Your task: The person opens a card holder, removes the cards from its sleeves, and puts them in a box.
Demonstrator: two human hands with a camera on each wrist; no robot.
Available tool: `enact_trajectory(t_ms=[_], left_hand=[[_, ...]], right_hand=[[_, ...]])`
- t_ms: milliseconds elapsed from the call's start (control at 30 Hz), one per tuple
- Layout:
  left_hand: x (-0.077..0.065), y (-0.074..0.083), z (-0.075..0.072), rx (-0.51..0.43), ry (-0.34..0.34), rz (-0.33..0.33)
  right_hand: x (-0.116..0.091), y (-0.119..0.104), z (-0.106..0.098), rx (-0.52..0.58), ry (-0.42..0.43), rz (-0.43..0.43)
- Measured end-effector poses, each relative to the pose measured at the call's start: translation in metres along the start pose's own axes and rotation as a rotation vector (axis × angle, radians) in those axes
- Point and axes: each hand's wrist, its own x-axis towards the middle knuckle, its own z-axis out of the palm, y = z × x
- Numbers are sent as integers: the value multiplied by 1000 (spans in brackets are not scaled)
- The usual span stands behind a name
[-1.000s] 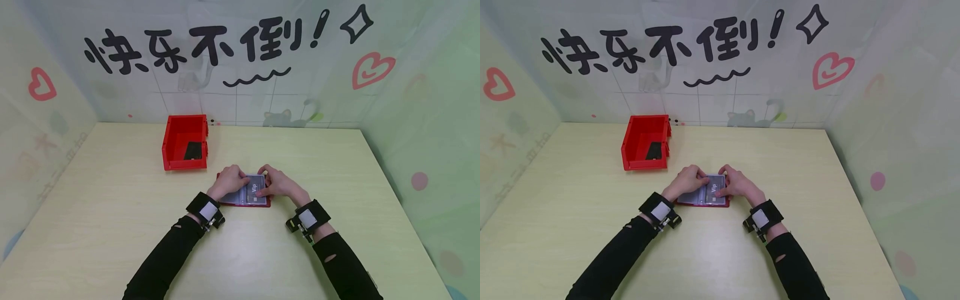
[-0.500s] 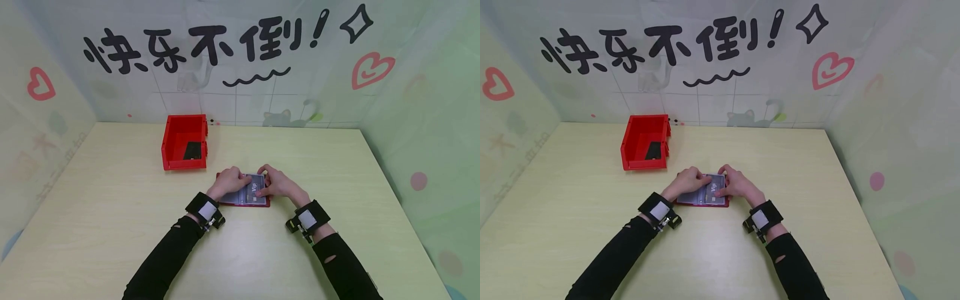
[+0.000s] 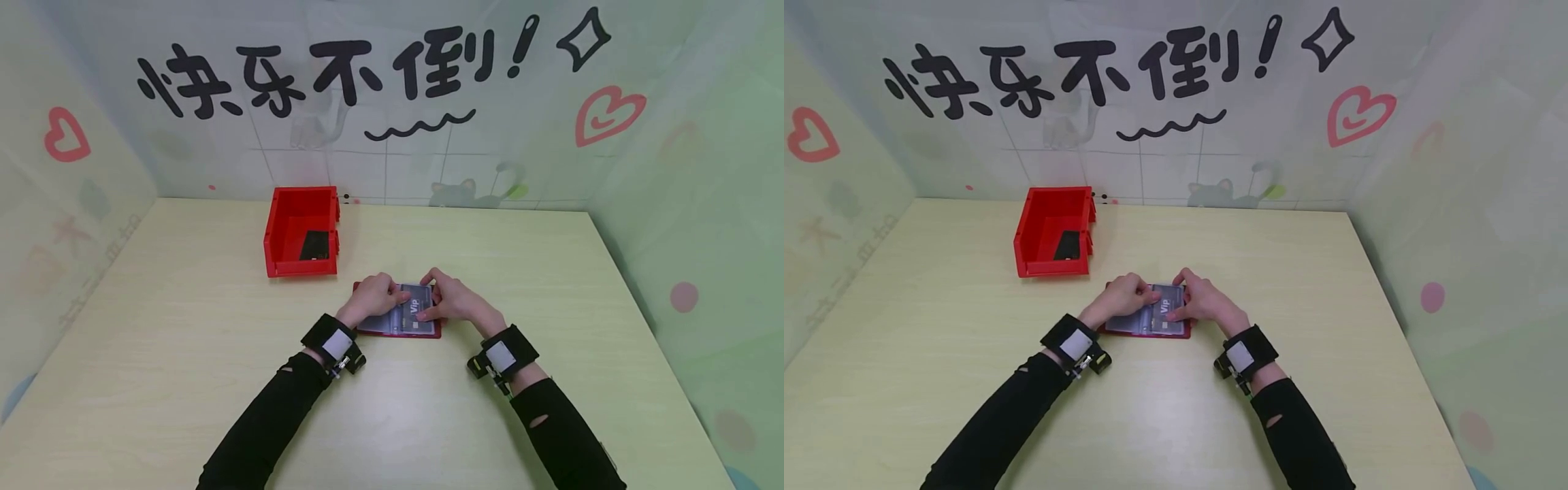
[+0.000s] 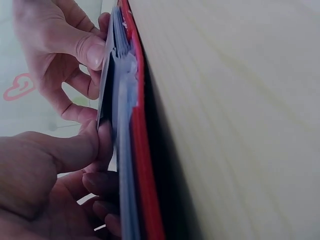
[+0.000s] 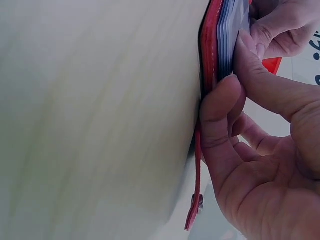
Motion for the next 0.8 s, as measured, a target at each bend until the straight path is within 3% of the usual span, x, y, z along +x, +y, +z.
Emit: enact_trajectory(t_ms=[800], left_hand=[[-5,-9,5,7,80,154]], right_hand=[[-1,-1,-4,-103,-14,-2]])
